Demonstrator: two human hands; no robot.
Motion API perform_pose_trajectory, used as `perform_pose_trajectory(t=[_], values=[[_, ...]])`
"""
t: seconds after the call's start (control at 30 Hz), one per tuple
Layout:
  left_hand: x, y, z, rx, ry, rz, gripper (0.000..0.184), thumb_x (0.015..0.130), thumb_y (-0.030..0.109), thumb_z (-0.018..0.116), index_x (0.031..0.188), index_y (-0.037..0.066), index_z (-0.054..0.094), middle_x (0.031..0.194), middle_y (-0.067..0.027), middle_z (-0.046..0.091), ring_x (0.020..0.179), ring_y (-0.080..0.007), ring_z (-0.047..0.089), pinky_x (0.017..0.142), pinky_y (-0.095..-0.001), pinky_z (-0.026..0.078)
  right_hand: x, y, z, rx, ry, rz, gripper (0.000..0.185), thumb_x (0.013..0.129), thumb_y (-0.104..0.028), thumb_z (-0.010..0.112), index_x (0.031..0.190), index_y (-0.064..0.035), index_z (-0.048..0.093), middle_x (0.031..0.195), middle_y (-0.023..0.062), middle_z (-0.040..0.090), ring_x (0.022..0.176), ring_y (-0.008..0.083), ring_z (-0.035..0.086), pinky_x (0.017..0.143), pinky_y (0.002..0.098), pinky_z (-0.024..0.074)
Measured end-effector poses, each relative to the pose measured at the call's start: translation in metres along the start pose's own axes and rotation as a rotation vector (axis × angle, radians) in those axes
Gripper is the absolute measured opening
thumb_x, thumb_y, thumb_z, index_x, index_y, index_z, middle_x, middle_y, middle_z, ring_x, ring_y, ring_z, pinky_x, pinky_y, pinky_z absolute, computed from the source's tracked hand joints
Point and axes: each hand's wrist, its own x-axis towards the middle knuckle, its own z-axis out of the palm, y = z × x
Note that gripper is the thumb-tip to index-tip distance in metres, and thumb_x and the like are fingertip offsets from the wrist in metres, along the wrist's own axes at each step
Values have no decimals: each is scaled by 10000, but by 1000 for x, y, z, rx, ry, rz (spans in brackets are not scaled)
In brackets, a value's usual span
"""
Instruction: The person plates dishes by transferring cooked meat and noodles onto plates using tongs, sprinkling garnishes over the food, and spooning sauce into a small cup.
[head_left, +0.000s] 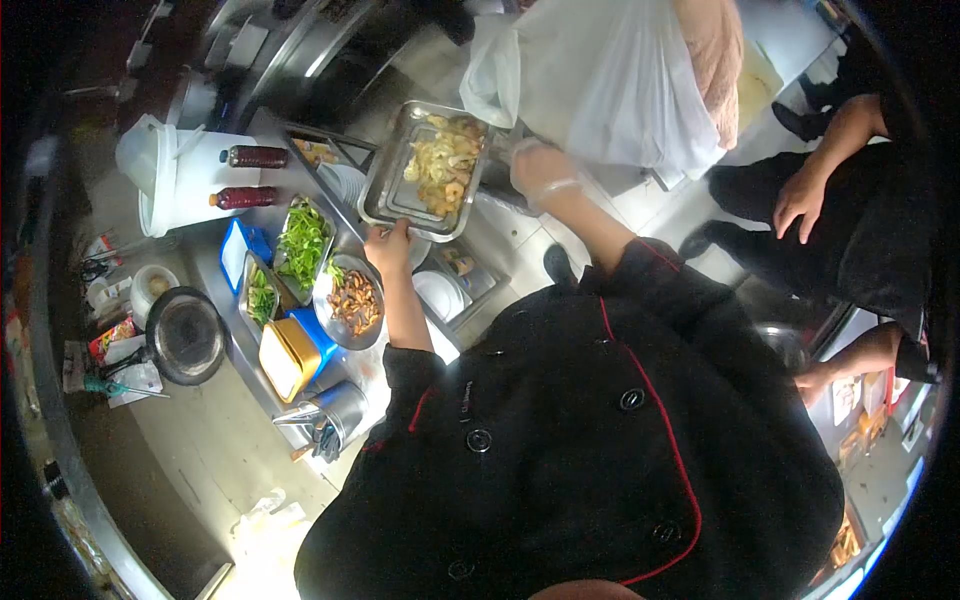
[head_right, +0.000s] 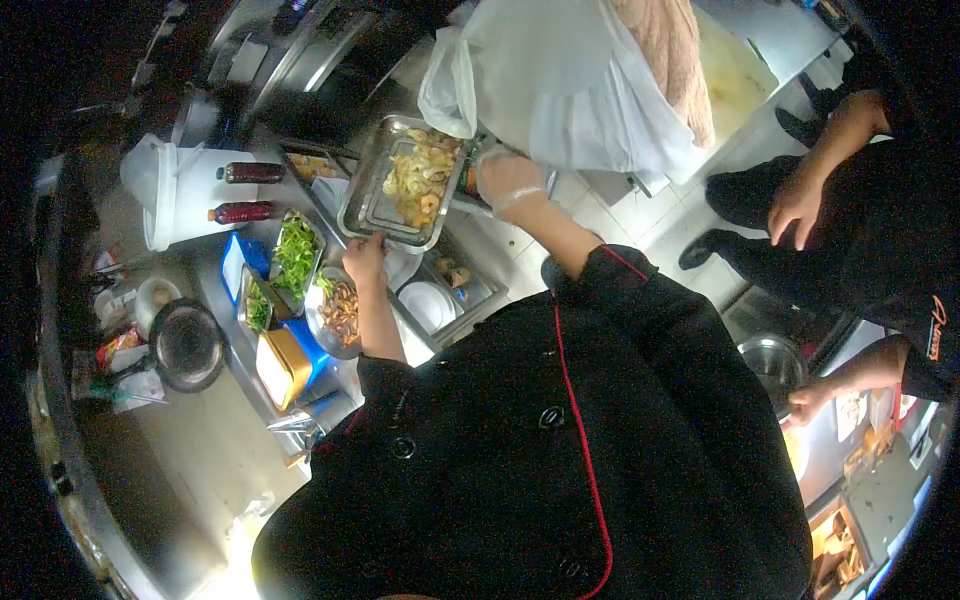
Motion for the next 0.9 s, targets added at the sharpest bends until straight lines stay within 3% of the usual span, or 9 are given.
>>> perform_pose_trajectory(t=[0.07,0.17,0.27,0.4,0.53,0.63,0.73,0.83,0.9], values=[[-5,2,5,-404,-42,-135,352,820,333,530,1001,39,601,902,-162,628,794,-297,600,707,-442,488,-4,0,-9,28,22,-34,235,834,-193,466,871,-51,649,901,173,654,799,292,653,676,395,526],[-36,89,-17,-169,-192,-227,350,884,244,437,1170,66,533,966,-163,599,841,-276,577,759,-430,483,-20,2,-3,20,3,-99,234,833,-202,472,876,-52,646,896,173,652,779,297,653,656,396,527],[-46,-12,12,-588,-386,-430,336,894,216,433,1185,91,544,992,-156,611,833,-273,585,770,-419,484,-47,0,11,66,-17,-96,232,831,-228,490,894,-63,640,862,164,654,757,305,650,644,402,527],[-61,-56,21,-277,-593,-236,315,848,236,561,1120,82,604,1086,-157,606,897,-254,594,807,-402,477,-99,5,8,131,-45,-23,255,832,-296,518,927,-81,618,778,162,647,717,334,637,617,431,517],[-73,-26,4,-363,-692,-451,396,846,343,572,1114,54,610,1128,-164,592,1031,-290,544,880,-412,421,-148,13,3,195,-83,84,305,858,-347,493,1071,-139,561,779,161,643,719,330,635,598,446,508],[-95,49,-38,208,-771,-162,359,844,264,588,1104,17,609,1173,-170,560,1070,-245,512,895,-378,413,-184,16,1,221,-19,95,366,862,-355,486,1196,-206,498,758,153,639,712,323,638,588,442,507],[-127,88,-48,143,-695,-367,392,837,236,585,1117,-39,576,1155,-172,557,1038,-228,515,877,-369,418,-214,25,16,232,27,104,390,861,-356,488,1233,-239,478,739,141,635,696,317,639,584,442,506],[-151,25,-24,-501,-797,-455,474,807,217,622,1177,-59,513,1174,-158,538,1016,-220,517,855,-356,424,-254,31,10,257,102,120,347,838,-323,547,1171,-222,538,806,132,638,712,317,630,604,428,502],[-168,40,-14,-314,-885,-463,543,763,136,661,1227,-54,450,1194,-133,511,1024,-210,504,823,-335,441,-296,37,1,274,173,141,347,836,-330,548,1166,-223,542,803,135,634,709,323,626,603,430,502]])
